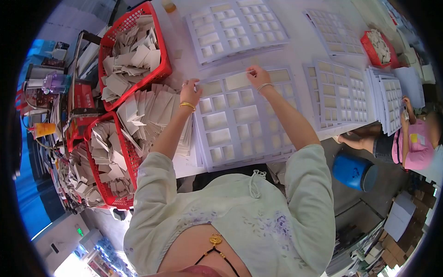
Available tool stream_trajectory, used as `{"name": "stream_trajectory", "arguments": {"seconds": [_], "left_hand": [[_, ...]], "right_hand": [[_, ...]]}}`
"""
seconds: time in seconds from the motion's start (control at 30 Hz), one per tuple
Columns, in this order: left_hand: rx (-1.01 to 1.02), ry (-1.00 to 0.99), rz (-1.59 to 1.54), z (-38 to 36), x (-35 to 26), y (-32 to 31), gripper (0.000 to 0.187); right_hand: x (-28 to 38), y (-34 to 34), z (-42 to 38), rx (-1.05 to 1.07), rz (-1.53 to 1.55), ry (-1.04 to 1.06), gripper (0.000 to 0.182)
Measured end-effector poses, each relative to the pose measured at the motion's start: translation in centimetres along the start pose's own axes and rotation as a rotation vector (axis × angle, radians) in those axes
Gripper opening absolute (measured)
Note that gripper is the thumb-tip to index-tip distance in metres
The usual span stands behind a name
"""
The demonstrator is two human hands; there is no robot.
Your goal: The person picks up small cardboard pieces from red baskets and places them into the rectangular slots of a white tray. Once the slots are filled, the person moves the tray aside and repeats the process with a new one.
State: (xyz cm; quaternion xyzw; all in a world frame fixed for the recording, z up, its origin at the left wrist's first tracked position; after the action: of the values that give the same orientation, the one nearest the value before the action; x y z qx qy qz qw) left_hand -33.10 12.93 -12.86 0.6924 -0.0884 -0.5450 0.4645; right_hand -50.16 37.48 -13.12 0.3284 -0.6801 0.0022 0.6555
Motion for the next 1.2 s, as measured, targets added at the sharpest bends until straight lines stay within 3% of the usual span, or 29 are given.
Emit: {"name": "stream_trajectory", "arguments": {"seconds": [0.03,0.23,0.37,0.47,0.57,0.73,0.87,0.93,0.97,1.0,1.07,1.13,1.2], "left_hand": [[-0.044,-0.014,0.044,-0.3,-0.7,0.5,0.029],[0.171,-0.083,0.176,-1.6,-0.6,-0.9,0.021],[0.124,-0.178,0.154,-2.5,-1.1,-0.4,0.018],[0.095,-0.221,0.105,-3.2,-2.8,1.3,0.017],[0.028,-0.288,-0.018,-4.7,-4.3,3.6,0.018],[-0.112,-0.408,-0.118,-9.2,-4.1,9.6,0.019],[-0.239,-0.299,-0.069,-14.2,-1.7,15.7,0.019],[-0.307,-0.269,-0.030,-16.7,-0.2,19.0,0.019],[-0.344,-0.255,-0.010,-18.0,1.0,20.6,0.019],[-0.377,-0.216,0.004,-19.3,2.4,22.1,0.018],[-0.438,-0.155,0.013,-21.9,5.2,25.3,0.017],[-0.524,-0.072,0.052,-24.4,9.1,28.7,0.014],[-0.586,0.094,0.132,-26.9,12.8,32.3,0.013]], "right_hand": [[0.2,-0.1,0.0,0.011,-0.043,0.015,0.017],[-0.2,-1.6,0.4,0.027,-0.190,0.078,0.016],[0.0,-2.1,0.4,-0.012,-0.462,0.270,0.018],[0.7,-2.5,-0.2,-0.043,-0.339,0.251,0.018],[3.4,-2.6,-1.4,-0.007,-0.254,0.398,0.017],[3.1,-5.6,-3.0,0.226,-0.694,0.545,0.019],[3.1,-6.7,-3.1,0.306,-0.956,0.453,0.018],[4.5,-7.3,-3.4,0.402,-1.090,0.457,0.016],[3.7,-7.4,-3.0,0.370,-1.080,0.573,0.017],[4.0,-7.6,-2.9,0.420,-1.116,0.488,0.016],[2.6,-8.0,-1.3,0.516,-1.085,0.515,0.013],[4.0,-8.7,-0.9,0.590,-1.284,0.548,0.015],[9.6,-10.9,-1.8,0.313,-1.165,0.676,0.018]]}}
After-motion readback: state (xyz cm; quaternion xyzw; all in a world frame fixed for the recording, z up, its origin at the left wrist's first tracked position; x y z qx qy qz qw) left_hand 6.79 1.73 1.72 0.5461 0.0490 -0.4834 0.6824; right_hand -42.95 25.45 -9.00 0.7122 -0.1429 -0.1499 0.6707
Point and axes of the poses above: each hand's wrist, its own z-axis towards the middle knuckle, its own y-axis out of the back of the hand, x = y × z, the point moved 5 cm from there along z, towards the middle knuckle, and after that the axes turned 1 degree about -x, right-handed, at the moved point
